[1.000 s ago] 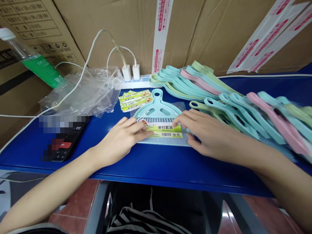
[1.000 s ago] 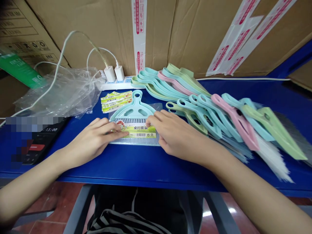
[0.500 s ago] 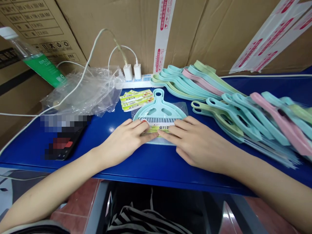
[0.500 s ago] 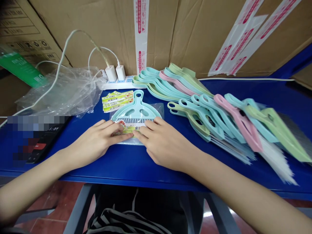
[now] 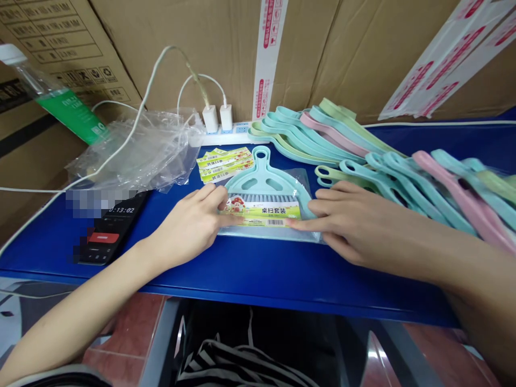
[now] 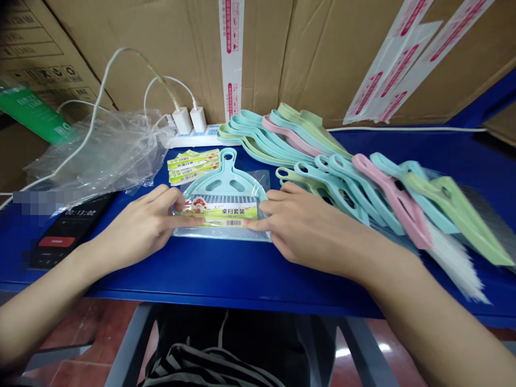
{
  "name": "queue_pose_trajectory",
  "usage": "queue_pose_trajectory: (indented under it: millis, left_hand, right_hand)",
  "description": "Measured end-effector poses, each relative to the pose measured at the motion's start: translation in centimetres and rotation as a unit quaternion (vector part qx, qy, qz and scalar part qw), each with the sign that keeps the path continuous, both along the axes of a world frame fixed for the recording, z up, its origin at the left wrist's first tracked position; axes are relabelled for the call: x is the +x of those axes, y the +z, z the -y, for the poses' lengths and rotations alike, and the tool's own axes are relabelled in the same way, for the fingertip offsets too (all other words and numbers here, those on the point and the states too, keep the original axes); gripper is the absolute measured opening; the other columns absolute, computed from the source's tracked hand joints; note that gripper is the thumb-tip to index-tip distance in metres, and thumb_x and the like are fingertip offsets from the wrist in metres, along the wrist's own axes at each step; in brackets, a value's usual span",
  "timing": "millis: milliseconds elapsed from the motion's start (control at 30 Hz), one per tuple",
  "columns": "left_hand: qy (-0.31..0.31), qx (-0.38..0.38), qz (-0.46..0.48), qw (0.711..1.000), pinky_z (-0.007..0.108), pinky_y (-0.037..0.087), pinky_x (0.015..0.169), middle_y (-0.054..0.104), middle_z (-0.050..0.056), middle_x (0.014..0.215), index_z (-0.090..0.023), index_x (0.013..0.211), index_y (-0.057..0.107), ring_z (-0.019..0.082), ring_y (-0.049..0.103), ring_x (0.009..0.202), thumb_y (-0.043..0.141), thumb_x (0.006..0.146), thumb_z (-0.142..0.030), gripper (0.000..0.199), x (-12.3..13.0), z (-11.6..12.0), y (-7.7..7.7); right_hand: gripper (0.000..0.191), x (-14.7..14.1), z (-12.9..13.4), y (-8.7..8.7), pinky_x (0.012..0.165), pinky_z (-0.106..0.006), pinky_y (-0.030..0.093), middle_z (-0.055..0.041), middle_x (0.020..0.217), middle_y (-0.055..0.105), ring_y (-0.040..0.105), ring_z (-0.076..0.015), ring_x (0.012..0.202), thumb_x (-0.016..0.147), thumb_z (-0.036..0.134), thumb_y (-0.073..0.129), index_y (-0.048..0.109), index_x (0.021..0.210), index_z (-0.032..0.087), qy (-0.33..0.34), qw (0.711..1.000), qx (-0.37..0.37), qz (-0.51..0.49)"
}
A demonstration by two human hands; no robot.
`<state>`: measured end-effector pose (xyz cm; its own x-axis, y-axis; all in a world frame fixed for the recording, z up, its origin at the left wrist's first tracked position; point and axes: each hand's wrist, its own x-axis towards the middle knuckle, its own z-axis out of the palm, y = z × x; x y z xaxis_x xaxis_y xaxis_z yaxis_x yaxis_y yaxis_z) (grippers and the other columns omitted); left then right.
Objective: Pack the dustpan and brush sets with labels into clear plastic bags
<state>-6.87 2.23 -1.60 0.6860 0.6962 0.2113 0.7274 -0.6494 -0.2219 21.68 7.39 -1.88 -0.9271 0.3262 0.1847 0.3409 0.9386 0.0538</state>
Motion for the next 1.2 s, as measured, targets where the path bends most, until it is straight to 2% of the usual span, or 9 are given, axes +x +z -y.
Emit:
queue_pose_trajectory:
  millis: [167, 333, 533, 633, 733, 867, 1000, 1200]
  left_hand:
    - [0.02, -0.025, 0.014, 0.999, 0.03, 0.05, 0.067, 0.052, 0.006, 0.086, -0.027, 0.101, 0.079, 0.019, 0.046, 0.077, 0.039, 0.089, -0.002, 0.048, -0.7, 0.0, 0.5]
    - [0.04, -0.065, 0.032, 0.997, 0.029, 0.049, 0.065, 0.052, 0.006, 0.085, -0.031, 0.102, 0.079, 0.019, 0.049, 0.078, 0.036, 0.091, -0.003, 0.052, -1.5, -0.2, 1.0]
    - [0.053, -0.078, 0.056, 0.994, 0.03, 0.047, 0.064, 0.053, 0.006, 0.083, -0.029, 0.094, 0.08, 0.019, 0.049, 0.076, 0.037, 0.09, -0.005, 0.049, -1.8, -0.2, 1.3]
    - [0.046, -0.05, 0.059, 0.996, 0.032, 0.048, 0.065, 0.055, 0.007, 0.085, -0.026, 0.09, 0.08, 0.02, 0.051, 0.078, 0.042, 0.087, -0.009, 0.042, -1.3, 0.2, 1.1]
    - [0.034, 0.001, 0.055, 0.998, 0.034, 0.048, 0.067, 0.056, 0.007, 0.085, -0.02, 0.086, 0.078, 0.021, 0.05, 0.077, 0.049, 0.088, -0.019, 0.029, -0.6, 0.5, 0.7]
    - [0.017, 0.054, 0.024, 0.998, 0.035, 0.047, 0.067, 0.058, 0.008, 0.085, -0.018, 0.083, 0.075, 0.021, 0.05, 0.076, 0.052, 0.094, -0.025, 0.027, -0.3, 0.4, 0.2]
    - [-0.013, 0.074, -0.01, 0.997, 0.035, 0.045, 0.068, 0.063, 0.008, 0.087, -0.017, 0.086, 0.071, 0.021, 0.051, 0.077, 0.049, 0.096, -0.018, 0.024, -0.1, 0.3, 0.0]
    - [-0.056, 0.067, -0.019, 0.996, 0.033, 0.042, 0.07, 0.069, 0.008, 0.094, -0.014, 0.118, 0.064, 0.021, 0.056, 0.084, 0.044, 0.099, -0.012, 0.028, 0.4, 0.4, -0.3]
  right_hand:
    - [0.048, 0.9, -0.6, 0.5, 0.07, -0.039, 0.04, -0.0016, 0.069, 0.067, 0.056, -0.0194, 0.066, 0.08, 0.006, 0.044, 0.076, 0.106, 0.03, -0.025, 0.996, -0.082, 0.013]
    - [0.046, 1.5, -0.9, 0.7, 0.067, -0.04, 0.043, -0.0019, 0.067, 0.069, 0.058, -0.0186, 0.06, 0.079, 0.007, 0.044, 0.078, 0.102, 0.028, -0.034, 0.995, -0.089, -0.006]
    - [0.039, 1.3, -0.6, 0.9, 0.068, -0.04, 0.045, -0.0016, 0.066, 0.071, 0.059, -0.0182, 0.057, 0.081, 0.012, 0.046, 0.079, 0.096, 0.027, -0.064, 0.993, -0.094, -0.012]
    - [0.031, 0.6, -0.2, 1.1, 0.068, -0.04, 0.043, -0.0021, 0.062, 0.067, 0.057, -0.0185, 0.057, 0.086, 0.017, 0.047, 0.077, 0.085, 0.024, -0.058, 0.996, -0.067, -0.027]
    - [0.033, -0.1, 0.0, 0.9, 0.068, -0.039, 0.041, -0.0023, 0.059, 0.062, 0.054, -0.019, 0.06, 0.092, 0.022, 0.046, 0.071, 0.072, 0.022, -0.048, 0.998, -0.02, -0.042]
    - [0.035, -0.9, 0.0, 0.2, 0.067, -0.035, 0.037, -0.0036, 0.064, 0.062, 0.051, -0.0185, 0.064, 0.097, 0.024, 0.044, 0.065, 0.068, 0.021, -0.037, 0.997, 0.057, -0.041]
    - [0.032, -1.6, 0.4, -0.2, 0.068, -0.034, 0.036, -0.0056, 0.069, 0.064, 0.052, -0.0198, 0.071, 0.097, 0.021, 0.043, 0.066, 0.074, 0.02, -0.021, 0.993, 0.107, -0.053]
    - [0.027, -2.7, 1.0, -0.9, 0.071, -0.034, 0.035, -0.0069, 0.084, 0.071, 0.054, -0.0209, 0.078, 0.1, 0.024, 0.044, 0.07, 0.104, 0.016, 0.006, 0.992, 0.101, -0.07]
